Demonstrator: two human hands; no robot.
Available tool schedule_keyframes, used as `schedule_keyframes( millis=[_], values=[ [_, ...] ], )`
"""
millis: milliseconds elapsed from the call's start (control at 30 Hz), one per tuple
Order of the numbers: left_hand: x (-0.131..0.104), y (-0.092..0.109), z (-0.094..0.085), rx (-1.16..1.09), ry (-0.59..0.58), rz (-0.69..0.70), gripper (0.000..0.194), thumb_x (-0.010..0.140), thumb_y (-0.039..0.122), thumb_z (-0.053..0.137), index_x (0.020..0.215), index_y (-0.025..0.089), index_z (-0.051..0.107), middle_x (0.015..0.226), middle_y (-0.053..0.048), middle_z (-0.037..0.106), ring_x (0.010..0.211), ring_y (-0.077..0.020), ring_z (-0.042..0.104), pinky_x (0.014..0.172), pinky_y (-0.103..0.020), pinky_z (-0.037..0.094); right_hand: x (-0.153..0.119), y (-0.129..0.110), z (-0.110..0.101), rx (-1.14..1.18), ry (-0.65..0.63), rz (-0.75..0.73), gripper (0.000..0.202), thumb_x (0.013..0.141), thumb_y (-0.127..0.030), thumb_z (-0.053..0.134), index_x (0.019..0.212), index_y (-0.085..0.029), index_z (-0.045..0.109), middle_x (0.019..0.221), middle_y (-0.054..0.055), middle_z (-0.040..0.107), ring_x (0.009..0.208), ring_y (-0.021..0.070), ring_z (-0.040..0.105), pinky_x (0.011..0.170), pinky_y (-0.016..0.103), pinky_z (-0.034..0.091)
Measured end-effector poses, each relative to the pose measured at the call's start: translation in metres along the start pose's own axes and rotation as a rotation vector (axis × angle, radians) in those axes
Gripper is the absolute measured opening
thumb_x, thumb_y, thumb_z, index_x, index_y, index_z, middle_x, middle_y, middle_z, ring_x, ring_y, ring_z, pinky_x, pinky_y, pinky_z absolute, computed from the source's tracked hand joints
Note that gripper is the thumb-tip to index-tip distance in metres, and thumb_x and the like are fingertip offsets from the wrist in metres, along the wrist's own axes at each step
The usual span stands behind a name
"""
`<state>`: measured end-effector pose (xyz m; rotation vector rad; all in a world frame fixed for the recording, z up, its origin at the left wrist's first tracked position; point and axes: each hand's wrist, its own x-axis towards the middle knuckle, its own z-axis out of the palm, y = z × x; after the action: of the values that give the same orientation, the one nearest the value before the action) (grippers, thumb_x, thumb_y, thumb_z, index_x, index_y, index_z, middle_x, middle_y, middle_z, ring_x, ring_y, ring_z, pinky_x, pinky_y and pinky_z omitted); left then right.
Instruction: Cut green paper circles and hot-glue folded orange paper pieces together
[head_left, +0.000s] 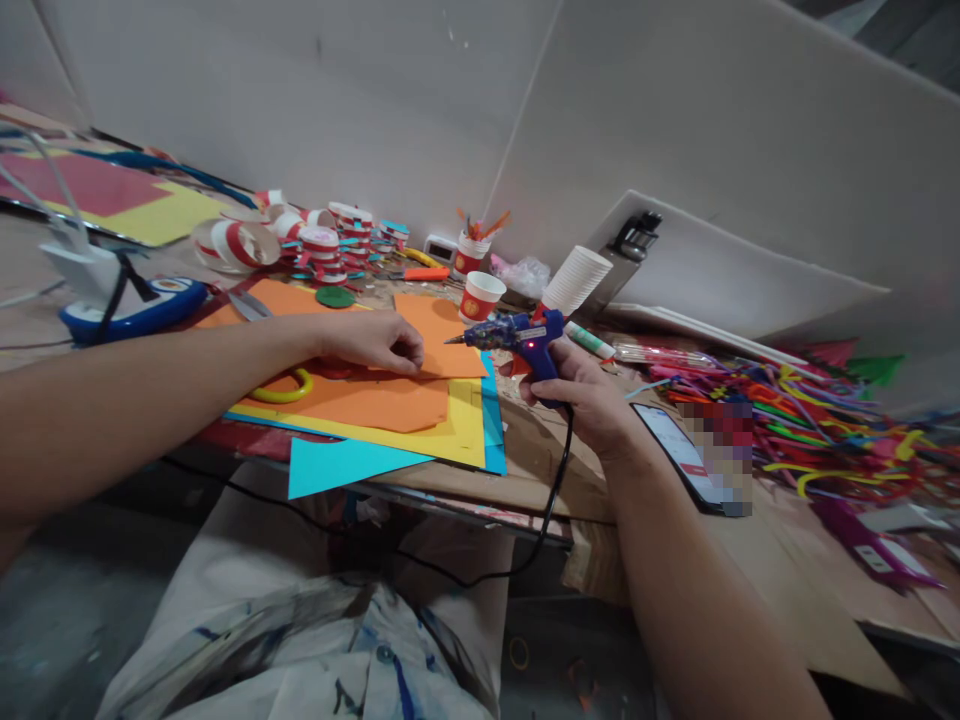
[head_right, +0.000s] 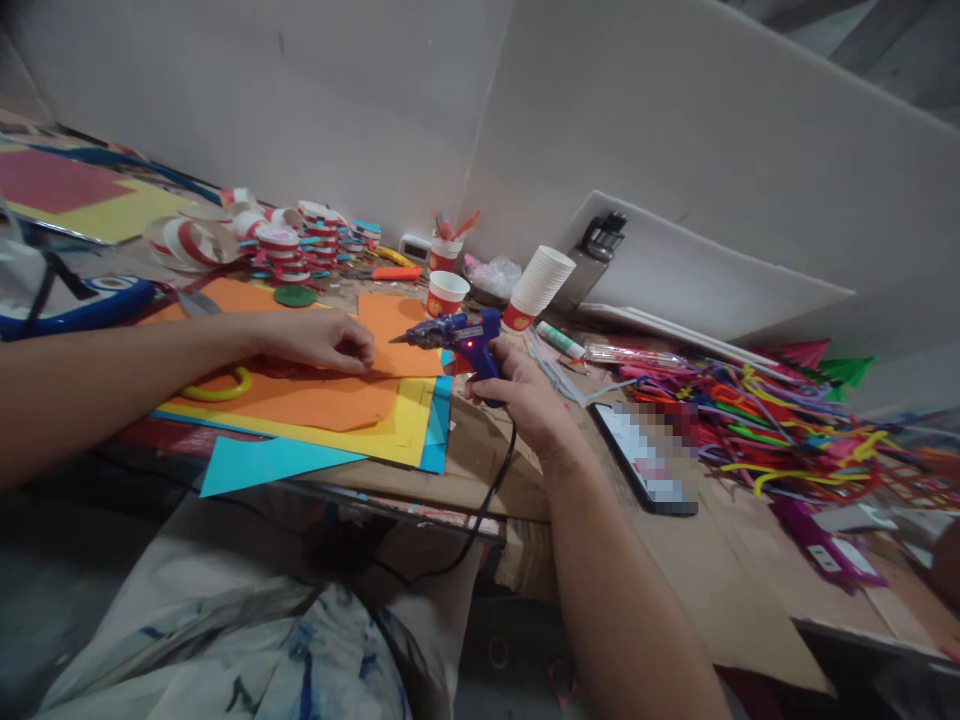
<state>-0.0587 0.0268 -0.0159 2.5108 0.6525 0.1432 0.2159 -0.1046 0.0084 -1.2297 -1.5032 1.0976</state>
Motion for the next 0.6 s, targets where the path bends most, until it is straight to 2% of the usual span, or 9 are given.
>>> schedule_keyframes(
  millis=[167,267,367,433,600],
  values=[
    [0.001,0.001,0.0,0.032,-0.021,-0.005,0.025,0.081,0.036,0.056,0.085,0.016,0.07,0.074,0.0,0.067,0.063,-0.0093,0.055,0.056,-0.018,0.036,-0.004,0.0,0.003,-0.166,-0.02,0.009,0.036,0.07,-0.023,0.067,0.106,-0.021,0.062,0.095,0.001,0.064,0.077,0.0147,0.057,0.07,0.028,0.047],
    [0.002,-0.002,0.0,0.064,-0.005,0.0,0.025,0.081,0.037,0.056,0.085,0.017,0.07,0.076,0.0,0.068,0.066,-0.01,0.057,0.058,-0.018,0.037,-0.005,0.002,0.006,-0.235,-0.053,-0.028,0.042,0.075,-0.031,0.067,0.116,-0.022,0.061,0.111,0.003,0.065,0.099,0.0214,0.059,0.088,0.037,0.048],
    [0.003,-0.003,0.0,0.072,-0.002,0.006,0.024,0.081,0.037,0.056,0.086,0.017,0.07,0.078,0.0,0.069,0.069,-0.0109,0.058,0.06,-0.019,0.038,-0.006,0.004,0.009,-0.292,-0.094,-0.083,0.056,0.077,-0.033,0.067,0.131,-0.026,0.054,0.131,0.003,0.059,0.12,0.025,0.053,0.104,0.043,0.041],
    [0.002,-0.003,-0.001,0.065,-0.007,0.011,0.024,0.08,0.036,0.057,0.087,0.017,0.07,0.081,0.0,0.07,0.071,-0.0113,0.059,0.061,-0.019,0.038,-0.006,0.004,0.012,-0.348,-0.106,-0.096,0.058,0.079,-0.033,0.066,0.135,-0.026,0.052,0.135,0.003,0.057,0.123,0.0259,0.051,0.107,0.044,0.039],
    [0.001,-0.002,-0.002,0.042,-0.026,-0.002,0.024,0.081,0.037,0.057,0.089,0.018,0.07,0.081,0.0,0.07,0.069,-0.0106,0.059,0.06,-0.019,0.037,-0.008,0.001,0.018,-0.47,-0.125,-0.109,0.055,0.081,-0.032,0.064,0.134,-0.021,0.053,0.13,0.006,0.06,0.12,0.0272,0.054,0.105,0.045,0.04]
  ],
)
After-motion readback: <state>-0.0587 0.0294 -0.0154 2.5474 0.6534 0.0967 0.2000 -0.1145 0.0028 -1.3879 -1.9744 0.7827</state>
